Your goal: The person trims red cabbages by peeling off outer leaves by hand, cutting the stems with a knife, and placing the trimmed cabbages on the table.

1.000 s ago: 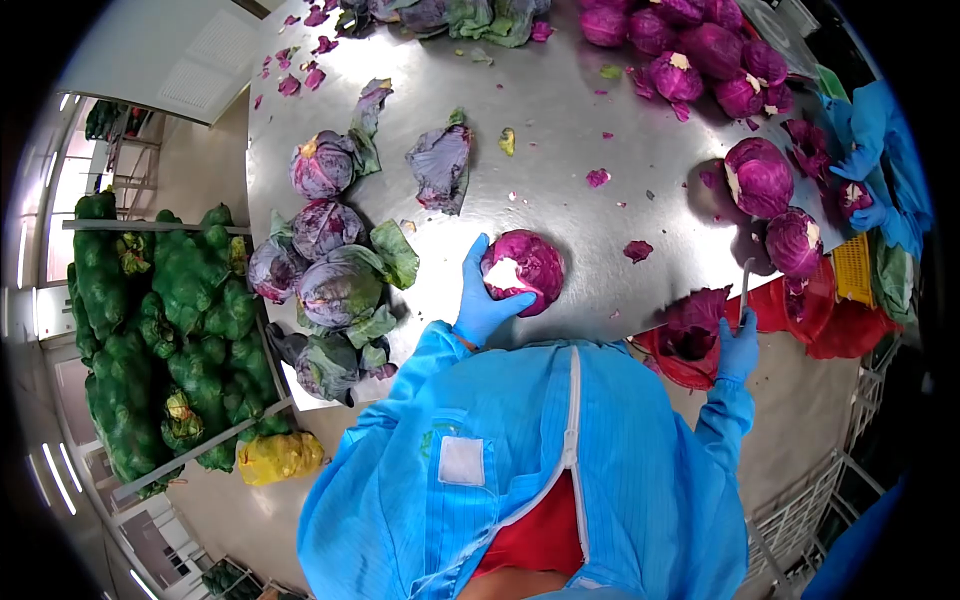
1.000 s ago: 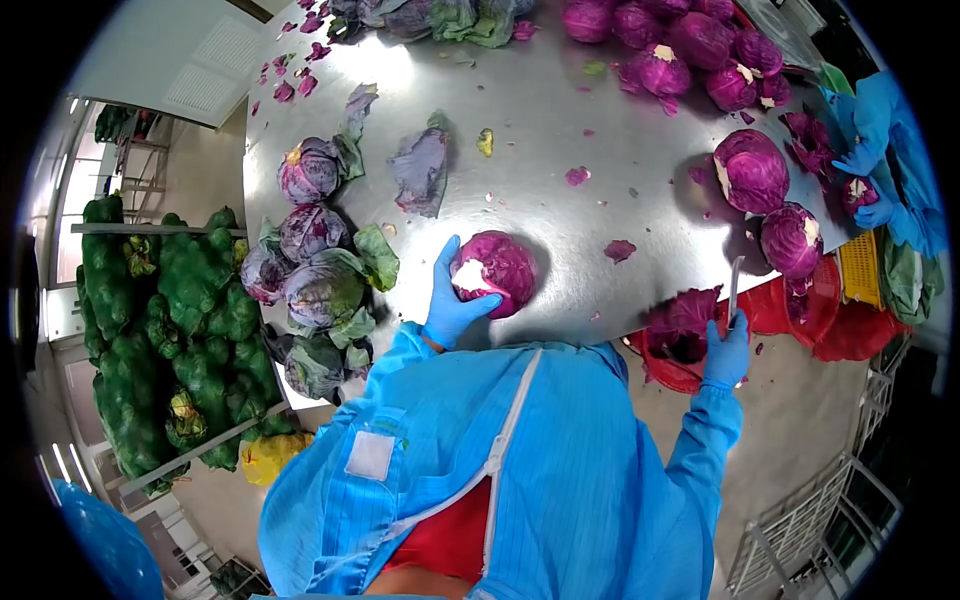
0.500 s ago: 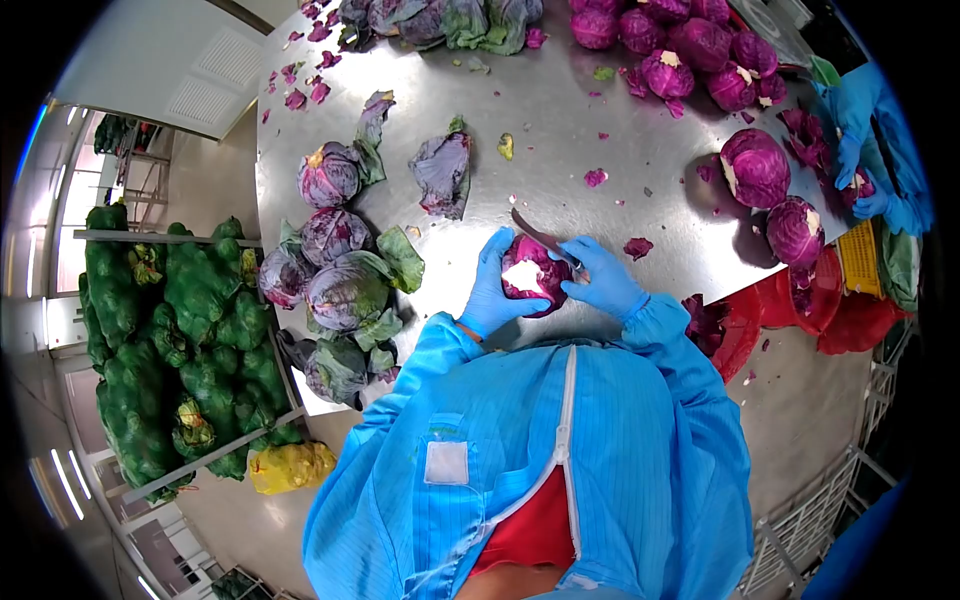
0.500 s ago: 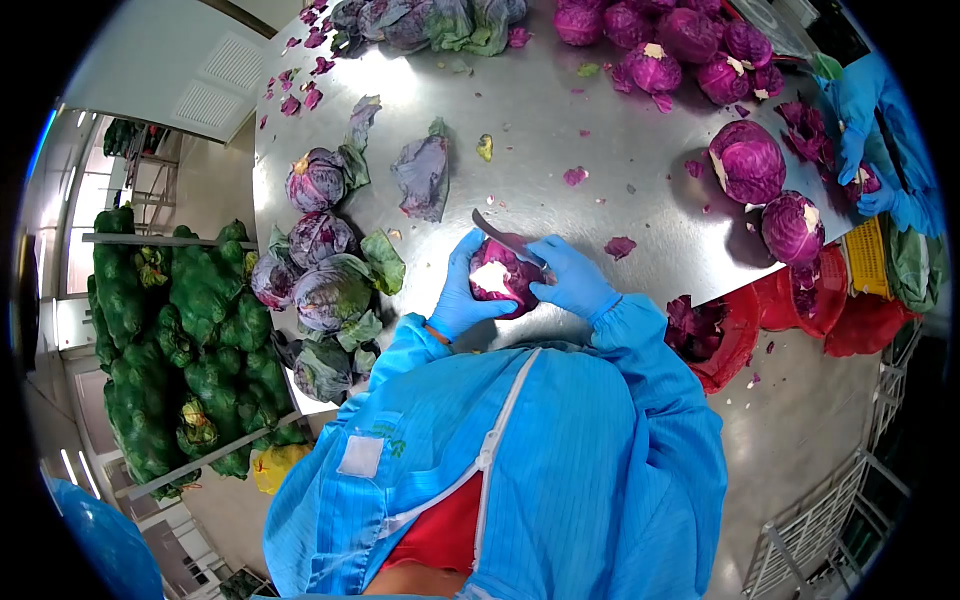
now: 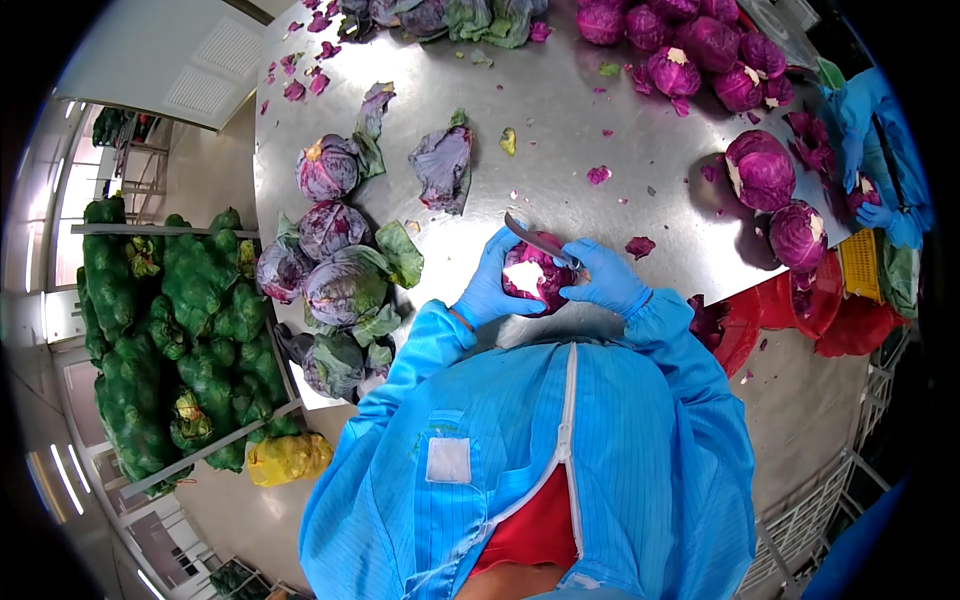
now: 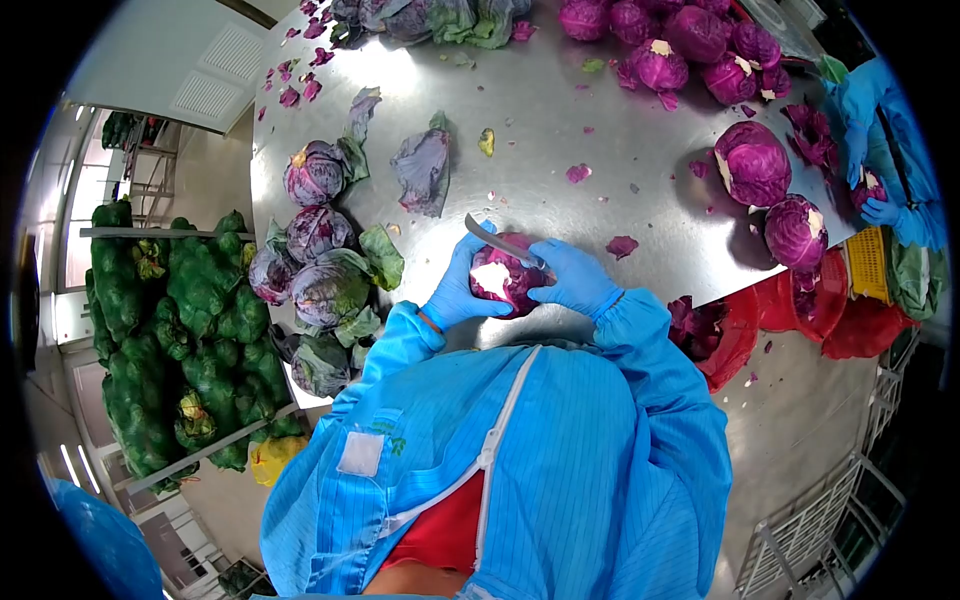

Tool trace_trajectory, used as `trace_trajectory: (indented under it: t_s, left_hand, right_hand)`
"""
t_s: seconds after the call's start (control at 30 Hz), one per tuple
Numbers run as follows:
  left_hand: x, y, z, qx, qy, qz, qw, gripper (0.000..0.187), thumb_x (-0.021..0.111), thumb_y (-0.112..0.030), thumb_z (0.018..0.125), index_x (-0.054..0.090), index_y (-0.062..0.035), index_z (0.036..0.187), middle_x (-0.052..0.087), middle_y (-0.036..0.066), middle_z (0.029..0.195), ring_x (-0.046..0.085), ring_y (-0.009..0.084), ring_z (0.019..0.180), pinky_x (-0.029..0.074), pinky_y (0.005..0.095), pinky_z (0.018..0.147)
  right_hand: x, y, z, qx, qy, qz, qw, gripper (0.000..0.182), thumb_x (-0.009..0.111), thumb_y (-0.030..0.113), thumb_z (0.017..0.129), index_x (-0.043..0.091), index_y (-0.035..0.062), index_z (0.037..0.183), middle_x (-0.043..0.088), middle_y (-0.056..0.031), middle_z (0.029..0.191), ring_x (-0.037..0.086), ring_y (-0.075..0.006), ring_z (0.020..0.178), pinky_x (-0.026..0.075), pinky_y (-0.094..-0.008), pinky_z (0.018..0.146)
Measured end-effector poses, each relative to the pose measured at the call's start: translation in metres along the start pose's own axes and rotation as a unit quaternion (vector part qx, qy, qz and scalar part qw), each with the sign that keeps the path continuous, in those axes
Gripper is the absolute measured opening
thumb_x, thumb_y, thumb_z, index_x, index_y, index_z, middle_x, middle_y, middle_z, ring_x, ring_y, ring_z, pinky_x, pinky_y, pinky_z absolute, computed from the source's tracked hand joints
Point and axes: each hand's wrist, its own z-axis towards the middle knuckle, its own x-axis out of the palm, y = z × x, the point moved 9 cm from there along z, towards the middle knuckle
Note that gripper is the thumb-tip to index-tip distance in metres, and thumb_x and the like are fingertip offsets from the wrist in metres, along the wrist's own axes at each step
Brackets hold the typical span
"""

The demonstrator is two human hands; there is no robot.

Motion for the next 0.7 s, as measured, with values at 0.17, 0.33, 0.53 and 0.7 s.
trace_trajectory:
  t_s: [0.17,0.33,0.53,0.7]
  left_hand:
    - [-0.001,0.003,0.002,-0.014,-0.013,-0.058,0.998,0.120,0.095,-0.035,0.049,0.029,-0.0058,0.146,0.033,0.017,0.145,0.032,0.0328,0.138,0.026,0.0426,0.116]
    - [-0.002,0.008,0.003,0.011,-0.016,-0.051,0.999,0.120,0.095,-0.034,0.050,0.028,-0.0059,0.146,0.033,0.017,0.145,0.032,0.0324,0.138,0.026,0.0422,0.116]
    - [-0.002,-0.014,0.006,0.025,0.005,-0.044,0.999,0.120,0.095,-0.028,0.053,0.025,-0.0054,0.147,0.035,0.015,0.145,0.035,0.0289,0.136,0.027,0.0411,0.116]
    - [-0.002,0.009,0.003,0.008,-0.009,-0.064,0.998,0.121,0.095,-0.028,0.053,0.024,-0.0053,0.147,0.034,0.015,0.146,0.035,0.0288,0.136,0.027,0.0412,0.116]
  right_hand:
    - [0.006,-0.007,0.002,-0.013,0.044,-0.013,0.999,0.051,0.079,0.021,0.070,0.057,0.0039,0.112,0.054,-0.0130,0.102,0.057,-0.0305,0.095,0.047,-0.0375,0.084]
    - [-0.001,-0.007,-0.002,0.016,-0.054,0.127,0.990,0.047,0.081,0.019,0.070,0.056,0.0011,0.105,0.053,-0.0114,0.100,0.057,-0.0268,0.093,0.047,-0.0365,0.083]
    - [0.002,-0.006,-0.002,0.023,0.004,0.060,0.998,0.049,0.081,0.020,0.070,0.054,0.0012,0.107,0.053,-0.0100,0.099,0.056,-0.0246,0.092,0.046,-0.0368,0.083]
    - [0.002,-0.011,-0.003,0.009,-0.038,0.066,0.997,0.046,0.081,0.020,0.070,0.056,0.0019,0.104,0.052,-0.0110,0.096,0.056,-0.0268,0.089,0.046,-0.0361,0.082]
